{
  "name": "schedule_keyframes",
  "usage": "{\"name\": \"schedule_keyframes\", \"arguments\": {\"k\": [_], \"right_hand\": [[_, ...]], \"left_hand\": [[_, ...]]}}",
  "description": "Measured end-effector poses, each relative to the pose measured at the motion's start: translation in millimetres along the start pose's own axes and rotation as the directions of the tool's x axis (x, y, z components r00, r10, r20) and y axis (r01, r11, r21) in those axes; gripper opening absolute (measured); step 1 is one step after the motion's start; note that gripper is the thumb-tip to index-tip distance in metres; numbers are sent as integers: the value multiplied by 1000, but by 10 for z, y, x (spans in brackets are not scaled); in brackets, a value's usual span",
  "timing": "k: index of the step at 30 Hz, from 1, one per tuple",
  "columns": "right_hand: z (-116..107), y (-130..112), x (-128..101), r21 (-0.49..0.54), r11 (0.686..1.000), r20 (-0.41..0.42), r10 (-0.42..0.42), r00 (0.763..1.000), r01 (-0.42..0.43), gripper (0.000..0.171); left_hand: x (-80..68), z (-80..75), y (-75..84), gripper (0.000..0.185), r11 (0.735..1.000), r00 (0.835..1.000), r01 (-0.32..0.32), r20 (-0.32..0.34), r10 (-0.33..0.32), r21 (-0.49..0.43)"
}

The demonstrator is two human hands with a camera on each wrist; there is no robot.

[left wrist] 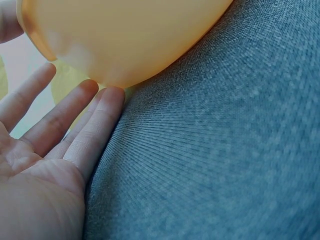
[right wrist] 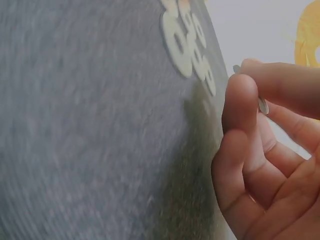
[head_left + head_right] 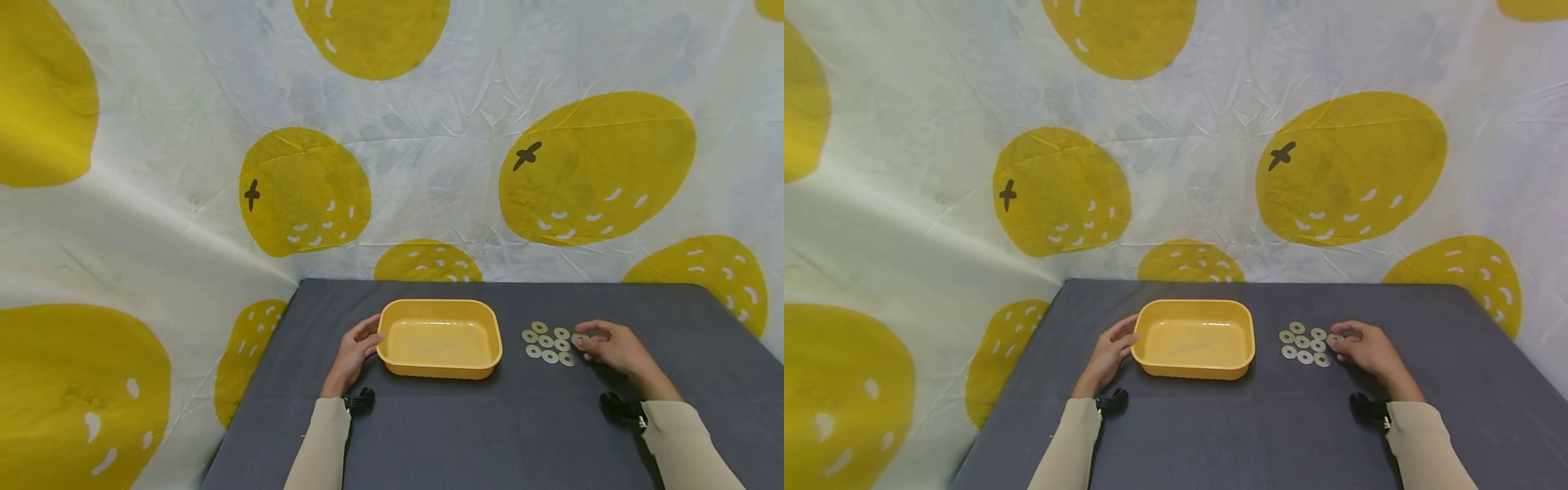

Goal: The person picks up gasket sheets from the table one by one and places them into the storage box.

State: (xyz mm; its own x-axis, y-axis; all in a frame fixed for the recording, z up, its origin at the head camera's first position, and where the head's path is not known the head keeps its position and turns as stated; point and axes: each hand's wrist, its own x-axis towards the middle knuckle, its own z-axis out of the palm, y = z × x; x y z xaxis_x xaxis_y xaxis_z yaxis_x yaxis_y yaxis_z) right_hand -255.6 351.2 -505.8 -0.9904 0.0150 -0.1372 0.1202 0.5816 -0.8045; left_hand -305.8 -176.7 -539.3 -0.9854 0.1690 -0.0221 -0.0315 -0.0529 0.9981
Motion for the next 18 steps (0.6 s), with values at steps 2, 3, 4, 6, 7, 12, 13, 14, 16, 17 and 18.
{"name": "schedule_keyframes", "arguments": {"k": [2,3,4,6,7,12,13,14,16,17,18], "right_hand": [[10,-16,-6,32,999,11,-13,1000,12,51],[14,-26,-8,42,999,14,-23,1000,22,51],[17,-42,-11,52,998,16,-26,1000,25,52],[20,-68,-10,66,997,21,-36,999,35,52],[22,-81,-7,73,996,24,-42,999,40,52],[43,-160,4,94,994,36,-67,997,63,54],[50,-178,4,92,993,36,-70,997,67,54],[56,-193,3,86,994,35,-76,997,72,56],[71,-227,-2,76,993,36,-92,995,89,57],[80,-245,-6,71,993,36,-97,995,94,58],[88,-262,-8,70,993,38,-101,994,98,58]], "left_hand": [[4,-1,-5,55,1000,1000,0,1,0,-4],[7,-3,-9,56,1000,1000,-2,3,2,0],[9,-4,-13,56,1000,1000,-1,3,1,-1],[13,-7,-20,56,1000,1000,-1,5,1,-1],[15,-7,-24,56,1000,1000,-2,5,2,0],[22,-8,-33,56,1000,1000,-5,2,5,-2],[22,-5,-31,56,1000,1000,-5,0,5,-3],[22,-4,-31,56,1000,1000,-4,-1,4,-3],[21,-3,-31,56,1000,1000,-3,-4,3,-4],[21,-2,-32,55,1000,1000,1,-7,-1,-6],[21,-2,-34,55,1000,1000,1,-7,-1,-3]]}}
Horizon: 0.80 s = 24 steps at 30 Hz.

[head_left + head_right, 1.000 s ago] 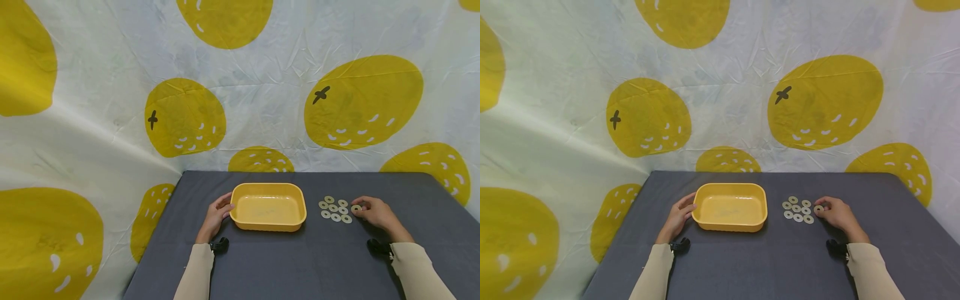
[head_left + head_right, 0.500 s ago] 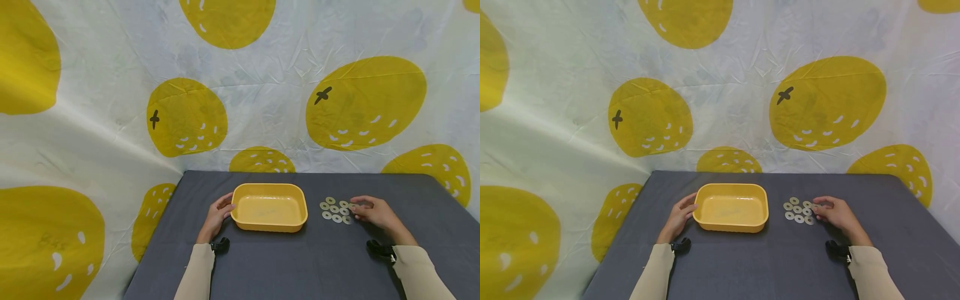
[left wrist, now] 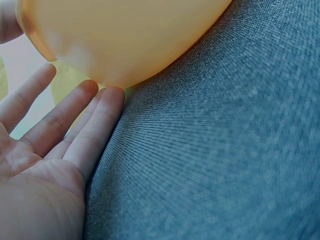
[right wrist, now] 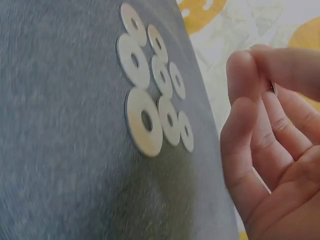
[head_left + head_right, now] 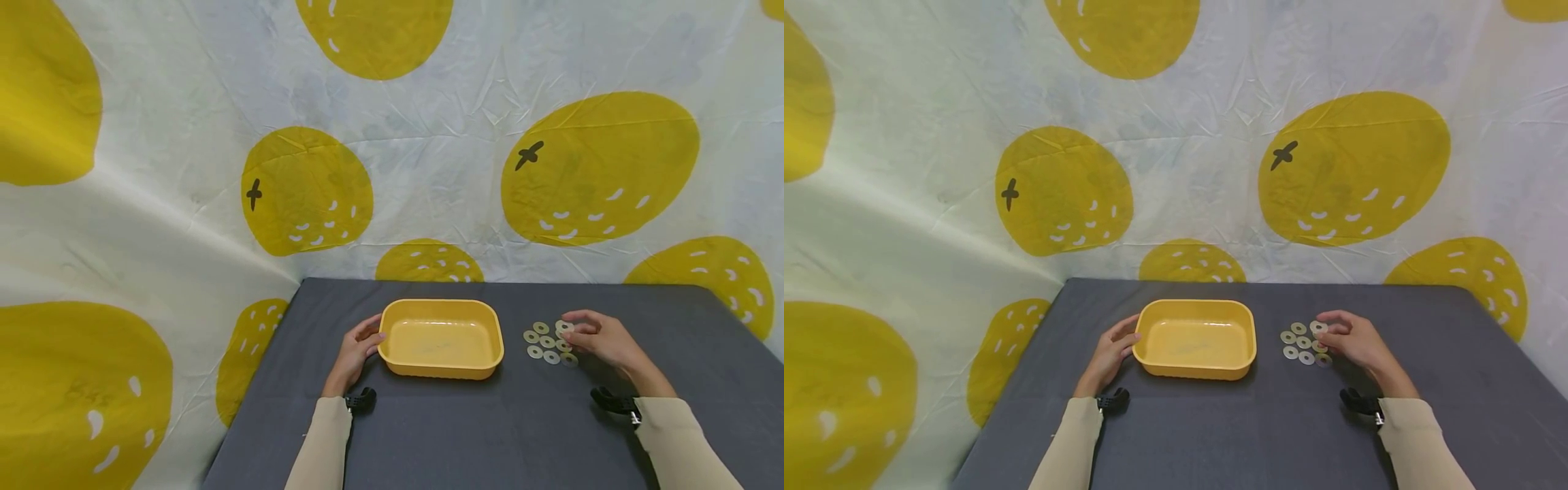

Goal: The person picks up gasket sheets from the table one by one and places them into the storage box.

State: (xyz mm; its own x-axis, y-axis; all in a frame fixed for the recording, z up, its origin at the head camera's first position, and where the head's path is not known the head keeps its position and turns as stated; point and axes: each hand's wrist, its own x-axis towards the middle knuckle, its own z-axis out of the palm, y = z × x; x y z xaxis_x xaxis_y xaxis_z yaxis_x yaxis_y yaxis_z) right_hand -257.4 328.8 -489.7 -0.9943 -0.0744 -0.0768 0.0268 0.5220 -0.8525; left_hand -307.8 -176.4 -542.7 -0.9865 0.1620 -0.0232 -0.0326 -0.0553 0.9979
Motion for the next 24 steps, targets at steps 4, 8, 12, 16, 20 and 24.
{"name": "schedule_keyframes", "arguments": {"k": [4,8,12,16,20,24], "right_hand": [[39,-79,9,1,1000,15,-26,1000,26,59],[78,-164,37,28,999,21,-45,999,45,57],[120,-237,87,49,996,17,-74,997,73,54],[169,-302,128,56,994,17,-90,996,89,53],[224,-379,151,74,993,21,-95,995,93,53],[269,-446,184,67,994,29,-90,996,88,54]], "left_hand": [[1,-4,-6,55,1000,1000,7,2,-7,12],[-1,-2,-2,57,1000,1000,8,7,-8,12],[-11,0,15,58,1000,1000,1,12,-1,6],[-12,-3,22,56,1000,1000,8,8,-8,0],[-7,-7,16,57,1000,1000,4,6,-4,10],[-4,-2,14,58,1000,1000,3,-4,-3,12]]}}
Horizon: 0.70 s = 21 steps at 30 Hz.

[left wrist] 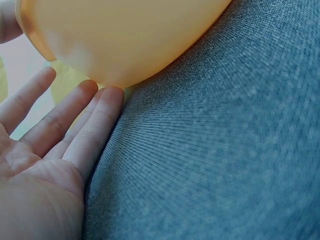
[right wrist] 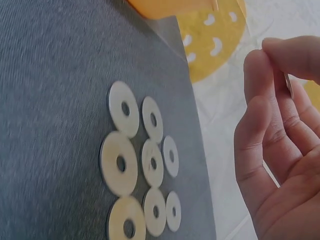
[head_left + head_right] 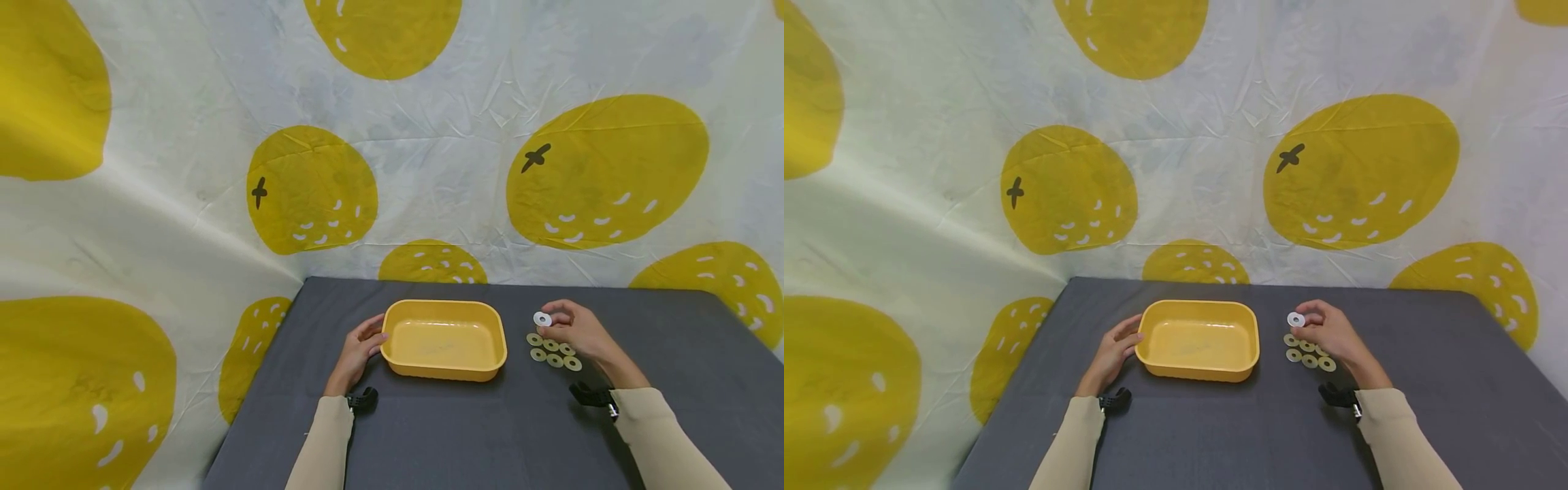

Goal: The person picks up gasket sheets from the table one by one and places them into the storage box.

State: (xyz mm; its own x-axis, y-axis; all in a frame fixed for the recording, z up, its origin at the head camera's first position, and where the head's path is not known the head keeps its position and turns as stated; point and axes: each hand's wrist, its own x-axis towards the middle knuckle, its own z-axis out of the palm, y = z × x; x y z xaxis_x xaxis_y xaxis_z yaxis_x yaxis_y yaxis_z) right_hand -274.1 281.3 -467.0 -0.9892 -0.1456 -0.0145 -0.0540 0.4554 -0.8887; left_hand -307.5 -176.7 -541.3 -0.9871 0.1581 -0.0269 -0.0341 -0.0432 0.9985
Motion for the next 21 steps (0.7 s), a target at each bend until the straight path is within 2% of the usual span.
{"name": "schedule_keyframes", "arguments": {"k": [14,21], "right_hand": [[197,-255,131,-28,1000,23,-6,1000,7,55],[315,-339,196,-91,996,12,-14,1000,15,52]], "left_hand": [[14,-4,-2,56,1000,1000,9,1,-9,-1],[23,-14,-20,56,1000,1000,2,-2,-2,13]]}}
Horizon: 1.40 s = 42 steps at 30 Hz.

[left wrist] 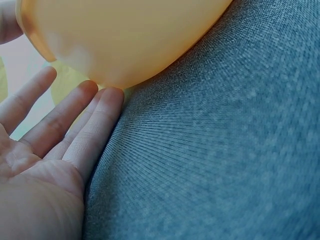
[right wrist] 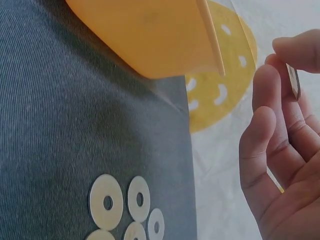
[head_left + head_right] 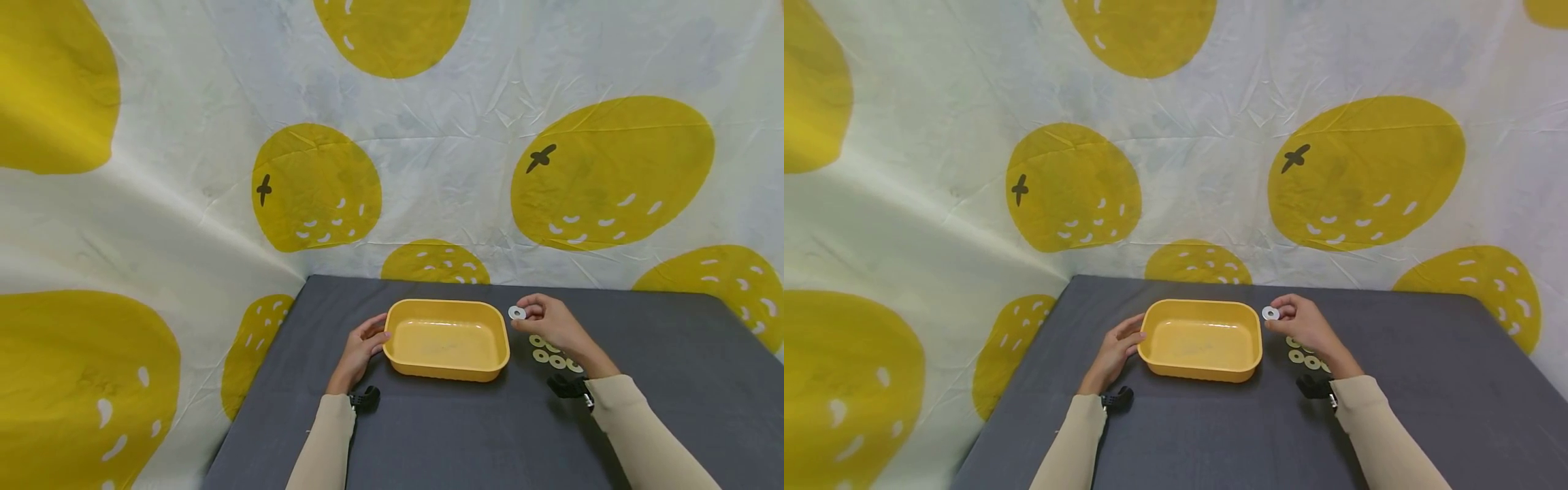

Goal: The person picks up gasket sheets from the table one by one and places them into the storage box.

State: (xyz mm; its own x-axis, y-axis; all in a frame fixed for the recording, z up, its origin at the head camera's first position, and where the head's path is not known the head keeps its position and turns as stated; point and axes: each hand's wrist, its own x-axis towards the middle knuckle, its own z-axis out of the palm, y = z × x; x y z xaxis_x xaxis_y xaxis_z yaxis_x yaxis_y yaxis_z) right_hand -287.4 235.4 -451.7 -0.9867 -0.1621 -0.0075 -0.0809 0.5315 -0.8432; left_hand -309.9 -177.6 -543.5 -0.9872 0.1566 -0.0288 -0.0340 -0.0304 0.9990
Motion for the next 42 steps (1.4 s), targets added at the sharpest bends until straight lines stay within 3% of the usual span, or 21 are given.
{"name": "schedule_keyframes", "arguments": {"k": [9,22,42], "right_hand": [[130,-117,57,-1,998,1,-67,998,67,47],[274,-155,169,-94,987,-24,-131,991,128,39],[472,-298,262,-113,985,13,-133,991,133,35]], "left_hand": [[-2,6,30,55,1000,1000,3,-5,-3,11],[8,-9,33,53,1000,1000,-1,-8,1,-10],[-6,-7,10,54,1000,1000,-10,16,10,8]]}}
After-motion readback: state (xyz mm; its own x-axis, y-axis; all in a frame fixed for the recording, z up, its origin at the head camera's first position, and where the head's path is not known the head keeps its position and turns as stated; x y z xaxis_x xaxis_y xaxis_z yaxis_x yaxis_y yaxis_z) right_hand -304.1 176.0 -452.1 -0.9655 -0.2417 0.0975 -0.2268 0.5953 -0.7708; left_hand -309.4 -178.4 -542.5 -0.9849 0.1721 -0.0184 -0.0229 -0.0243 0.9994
